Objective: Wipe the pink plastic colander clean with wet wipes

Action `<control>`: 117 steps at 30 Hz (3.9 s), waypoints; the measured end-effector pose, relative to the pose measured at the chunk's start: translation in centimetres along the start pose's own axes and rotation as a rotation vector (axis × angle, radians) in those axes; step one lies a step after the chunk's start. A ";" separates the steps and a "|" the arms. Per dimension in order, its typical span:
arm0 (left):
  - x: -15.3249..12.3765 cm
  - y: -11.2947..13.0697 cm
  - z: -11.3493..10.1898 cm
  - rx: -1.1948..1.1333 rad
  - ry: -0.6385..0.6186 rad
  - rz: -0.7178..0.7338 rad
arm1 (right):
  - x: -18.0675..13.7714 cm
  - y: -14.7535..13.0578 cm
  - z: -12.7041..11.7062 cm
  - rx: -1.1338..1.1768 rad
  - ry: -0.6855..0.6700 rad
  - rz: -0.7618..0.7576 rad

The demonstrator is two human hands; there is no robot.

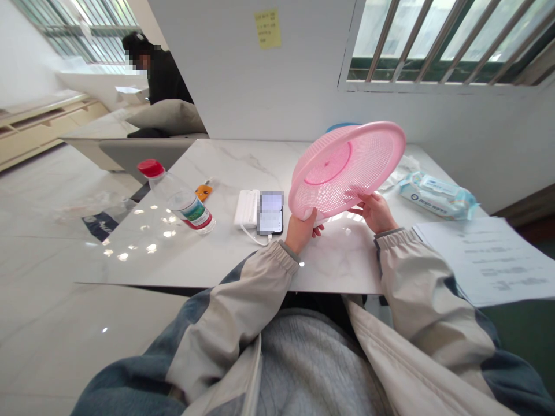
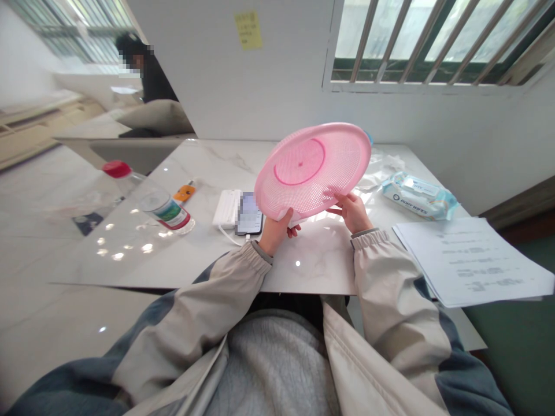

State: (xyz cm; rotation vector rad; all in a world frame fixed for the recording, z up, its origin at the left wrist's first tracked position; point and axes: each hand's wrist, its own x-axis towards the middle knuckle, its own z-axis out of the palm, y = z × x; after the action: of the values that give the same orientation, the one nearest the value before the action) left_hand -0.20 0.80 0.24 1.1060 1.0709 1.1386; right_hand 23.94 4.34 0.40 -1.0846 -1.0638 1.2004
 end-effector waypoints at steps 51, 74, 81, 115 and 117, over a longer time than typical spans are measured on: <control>0.1 0.0 -0.1 0.011 -0.003 0.010 | -0.2 -0.3 0.2 -0.066 0.037 -0.024; -0.1 0.4 0.0 0.005 -0.004 -0.011 | -0.5 0.1 0.3 -0.062 -0.093 0.052; -0.2 0.3 0.1 0.008 0.002 -0.024 | -0.7 -0.2 0.6 -0.086 -0.085 0.078; 0.2 -0.2 0.0 0.034 0.003 -0.051 | 0.3 -0.6 0.2 0.119 0.195 -0.068; 0.1 -0.1 0.0 0.033 -0.005 -0.042 | 0.2 -0.5 0.2 0.089 0.176 -0.047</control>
State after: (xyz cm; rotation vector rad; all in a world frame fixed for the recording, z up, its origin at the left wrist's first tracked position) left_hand -0.22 0.94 0.15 1.1065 1.1080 1.0879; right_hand 23.80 4.50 0.95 -1.0689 -0.8877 1.0839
